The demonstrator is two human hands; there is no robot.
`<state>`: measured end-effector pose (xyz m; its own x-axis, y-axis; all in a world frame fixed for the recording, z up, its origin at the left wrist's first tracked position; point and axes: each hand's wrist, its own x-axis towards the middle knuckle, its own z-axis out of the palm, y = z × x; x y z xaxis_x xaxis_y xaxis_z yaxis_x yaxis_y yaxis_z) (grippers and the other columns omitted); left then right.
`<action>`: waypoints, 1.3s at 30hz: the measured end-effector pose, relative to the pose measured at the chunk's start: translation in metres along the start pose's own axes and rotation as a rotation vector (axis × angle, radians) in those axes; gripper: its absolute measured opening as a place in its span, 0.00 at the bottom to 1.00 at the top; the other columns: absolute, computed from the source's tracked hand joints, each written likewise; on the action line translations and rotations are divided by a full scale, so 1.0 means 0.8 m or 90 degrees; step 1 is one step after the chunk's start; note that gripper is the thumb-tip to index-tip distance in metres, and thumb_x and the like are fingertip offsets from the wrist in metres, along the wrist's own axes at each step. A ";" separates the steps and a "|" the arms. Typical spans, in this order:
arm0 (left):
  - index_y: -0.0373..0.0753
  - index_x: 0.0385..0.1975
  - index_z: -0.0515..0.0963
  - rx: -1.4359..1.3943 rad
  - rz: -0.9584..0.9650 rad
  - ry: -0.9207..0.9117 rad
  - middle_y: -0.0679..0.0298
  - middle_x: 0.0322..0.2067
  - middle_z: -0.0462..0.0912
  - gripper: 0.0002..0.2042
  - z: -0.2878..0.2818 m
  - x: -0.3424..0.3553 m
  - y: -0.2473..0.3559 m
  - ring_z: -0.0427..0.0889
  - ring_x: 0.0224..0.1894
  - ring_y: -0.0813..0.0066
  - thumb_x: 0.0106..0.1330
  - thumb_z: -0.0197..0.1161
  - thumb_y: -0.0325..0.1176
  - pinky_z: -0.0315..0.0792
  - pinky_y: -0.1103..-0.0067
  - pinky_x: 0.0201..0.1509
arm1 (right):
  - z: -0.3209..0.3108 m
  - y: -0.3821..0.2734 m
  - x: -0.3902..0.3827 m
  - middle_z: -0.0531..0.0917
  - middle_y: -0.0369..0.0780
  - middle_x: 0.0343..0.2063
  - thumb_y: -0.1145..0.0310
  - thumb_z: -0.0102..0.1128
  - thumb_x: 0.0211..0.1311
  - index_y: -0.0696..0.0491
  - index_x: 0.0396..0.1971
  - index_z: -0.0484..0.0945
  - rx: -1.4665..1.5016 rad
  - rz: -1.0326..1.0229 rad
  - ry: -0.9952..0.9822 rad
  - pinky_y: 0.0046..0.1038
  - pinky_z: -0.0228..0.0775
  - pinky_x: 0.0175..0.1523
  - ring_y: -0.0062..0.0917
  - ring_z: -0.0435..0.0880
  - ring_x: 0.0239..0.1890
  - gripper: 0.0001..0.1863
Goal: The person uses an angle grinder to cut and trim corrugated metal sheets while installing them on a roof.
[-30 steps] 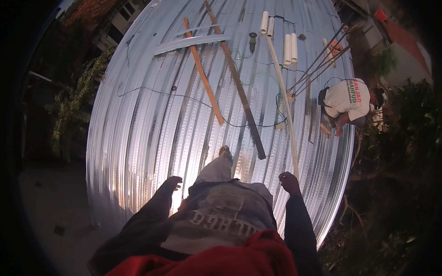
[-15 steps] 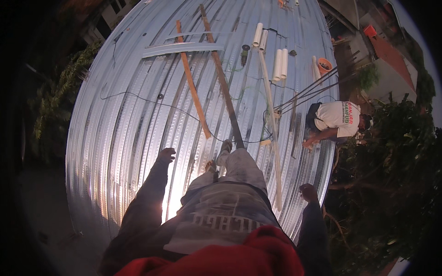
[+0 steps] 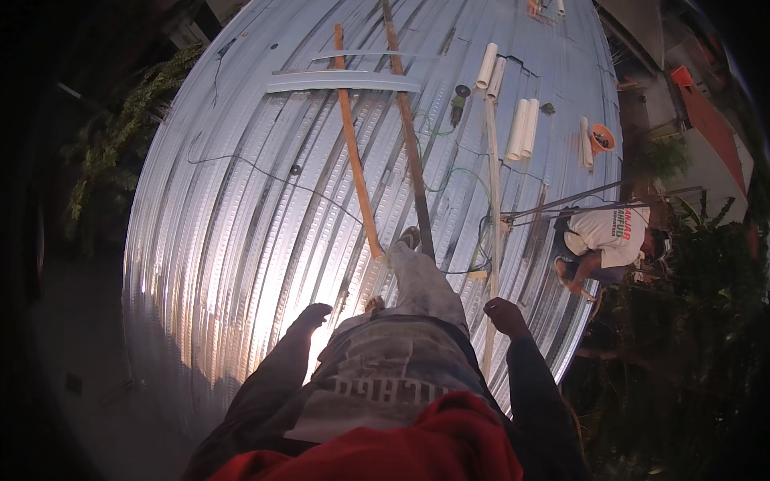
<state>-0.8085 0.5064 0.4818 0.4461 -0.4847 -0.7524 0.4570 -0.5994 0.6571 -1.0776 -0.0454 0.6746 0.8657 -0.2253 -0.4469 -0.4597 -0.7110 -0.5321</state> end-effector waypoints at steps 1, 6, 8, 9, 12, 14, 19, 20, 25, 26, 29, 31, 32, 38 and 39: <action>0.46 0.45 0.84 0.039 0.050 0.049 0.72 0.38 0.84 0.13 -0.042 0.001 -0.013 0.77 0.32 0.76 0.65 0.62 0.42 0.72 0.75 0.37 | 0.007 -0.012 0.042 0.85 0.40 0.30 0.62 0.61 0.68 0.56 0.40 0.82 0.003 -0.007 -0.019 0.32 0.78 0.36 0.26 0.86 0.27 0.12; 0.41 0.48 0.81 0.175 -0.010 0.079 0.55 0.42 0.85 0.14 -0.082 0.069 0.078 0.82 0.44 0.61 0.67 0.59 0.38 0.74 0.67 0.49 | -0.038 0.073 0.137 0.84 0.42 0.29 0.61 0.61 0.67 0.55 0.38 0.83 -0.187 -0.320 0.061 0.32 0.77 0.34 0.29 0.86 0.26 0.12; 0.41 0.52 0.80 0.113 -0.088 0.120 0.52 0.45 0.85 0.18 -0.110 0.039 0.103 0.83 0.47 0.63 0.72 0.55 0.44 0.75 0.69 0.51 | -0.044 0.024 0.180 0.83 0.40 0.30 0.64 0.60 0.66 0.55 0.37 0.83 0.264 0.163 -0.084 0.32 0.78 0.34 0.27 0.85 0.25 0.10; 0.42 0.55 0.79 -0.042 -0.221 0.071 0.51 0.52 0.81 0.18 -0.037 0.070 0.232 0.80 0.54 0.58 0.73 0.54 0.45 0.74 0.69 0.57 | -0.082 0.073 0.154 0.83 0.39 0.30 0.65 0.59 0.66 0.55 0.37 0.82 0.149 0.132 -0.047 0.32 0.78 0.34 0.27 0.85 0.25 0.09; 0.41 0.67 0.66 0.091 0.081 0.072 0.44 0.60 0.73 0.23 -0.074 0.115 0.274 0.73 0.62 0.47 0.74 0.53 0.41 0.69 0.67 0.66 | -0.121 0.050 0.255 0.84 0.39 0.29 0.65 0.59 0.66 0.55 0.36 0.82 0.133 0.088 -0.019 0.31 0.77 0.33 0.25 0.85 0.25 0.09; 0.41 0.71 0.60 0.126 0.167 0.126 0.41 0.63 0.69 0.30 -0.085 0.165 0.313 0.70 0.65 0.43 0.73 0.54 0.46 0.66 0.66 0.70 | -0.152 0.027 0.320 0.85 0.39 0.29 0.66 0.59 0.66 0.55 0.36 0.82 0.123 0.088 0.014 0.31 0.76 0.34 0.26 0.85 0.26 0.09; 0.46 0.74 0.55 0.387 0.027 0.074 0.41 0.71 0.54 0.47 -0.069 0.269 0.508 0.61 0.70 0.38 0.59 0.63 0.65 0.61 0.58 0.72 | -0.170 -0.002 0.426 0.85 0.43 0.35 0.65 0.56 0.66 0.52 0.33 0.84 -0.015 -0.030 0.128 0.37 0.78 0.45 0.38 0.85 0.37 0.10; 0.47 0.74 0.54 0.503 0.035 0.012 0.41 0.73 0.50 0.49 -0.064 0.293 0.542 0.58 0.71 0.35 0.56 0.65 0.67 0.60 0.54 0.72 | -0.158 0.003 0.451 0.85 0.43 0.28 0.61 0.62 0.64 0.57 0.29 0.83 -0.097 -0.010 0.099 0.37 0.77 0.42 0.39 0.85 0.36 0.13; 0.52 0.76 0.45 0.748 -0.022 -0.009 0.41 0.75 0.34 0.52 -0.095 0.401 0.547 0.50 0.73 0.29 0.56 0.60 0.70 0.52 0.39 0.70 | -0.070 -0.060 0.594 0.81 0.44 0.21 0.56 0.53 0.70 0.53 0.24 0.82 -0.184 0.029 -0.012 0.43 0.78 0.37 0.41 0.85 0.31 0.20; 0.52 0.77 0.42 0.769 -0.020 -0.019 0.39 0.74 0.31 0.53 -0.107 0.441 0.547 0.49 0.73 0.30 0.57 0.58 0.71 0.51 0.39 0.70 | -0.044 -0.062 0.618 0.82 0.44 0.23 0.55 0.56 0.69 0.54 0.25 0.82 -0.148 0.053 0.008 0.41 0.79 0.38 0.42 0.85 0.31 0.19; 0.63 0.73 0.54 0.797 -0.119 -0.021 0.50 0.74 0.45 0.43 -0.118 0.497 0.608 0.55 0.70 0.30 0.57 0.62 0.63 0.59 0.37 0.64 | 0.025 -0.048 0.685 0.83 0.45 0.27 0.55 0.61 0.64 0.53 0.36 0.81 0.171 0.269 0.068 0.43 0.79 0.41 0.46 0.85 0.34 0.15; 0.61 0.69 0.62 0.811 -0.165 -0.047 0.49 0.70 0.56 0.35 -0.132 0.537 0.646 0.64 0.66 0.34 0.60 0.61 0.60 0.64 0.42 0.63 | 0.057 -0.026 0.758 0.84 0.46 0.32 0.55 0.63 0.61 0.53 0.43 0.79 0.289 0.374 0.057 0.45 0.79 0.44 0.47 0.85 0.39 0.18; 0.60 0.66 0.65 0.768 -0.168 -0.064 0.49 0.68 0.60 0.32 -0.143 0.569 0.656 0.67 0.64 0.36 0.62 0.60 0.58 0.66 0.45 0.63 | 0.058 -0.013 0.803 0.83 0.48 0.37 0.56 0.64 0.60 0.53 0.48 0.77 0.265 0.342 0.136 0.45 0.78 0.47 0.47 0.84 0.42 0.21; 0.54 0.60 0.73 0.799 -0.028 -0.153 0.55 0.62 0.71 0.24 -0.220 0.650 0.635 0.74 0.60 0.47 0.65 0.59 0.52 0.70 0.56 0.62 | 0.050 0.205 1.140 0.76 0.51 0.52 0.57 0.68 0.57 0.56 0.63 0.65 0.121 0.420 0.260 0.45 0.74 0.57 0.47 0.78 0.54 0.37; 0.53 0.61 0.72 0.803 -0.021 -0.131 0.56 0.62 0.71 0.25 -0.223 0.657 0.650 0.74 0.60 0.47 0.65 0.60 0.52 0.70 0.56 0.62 | 0.046 0.242 1.187 0.76 0.51 0.52 0.56 0.70 0.56 0.57 0.61 0.66 0.106 0.414 0.340 0.45 0.74 0.56 0.49 0.78 0.54 0.36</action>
<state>-0.1994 0.0535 0.4367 0.2694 -0.4795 -0.8351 -0.6287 -0.7445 0.2247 -0.3522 -0.3723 0.1206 0.3773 -0.8676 -0.3238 -0.8842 -0.2335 -0.4047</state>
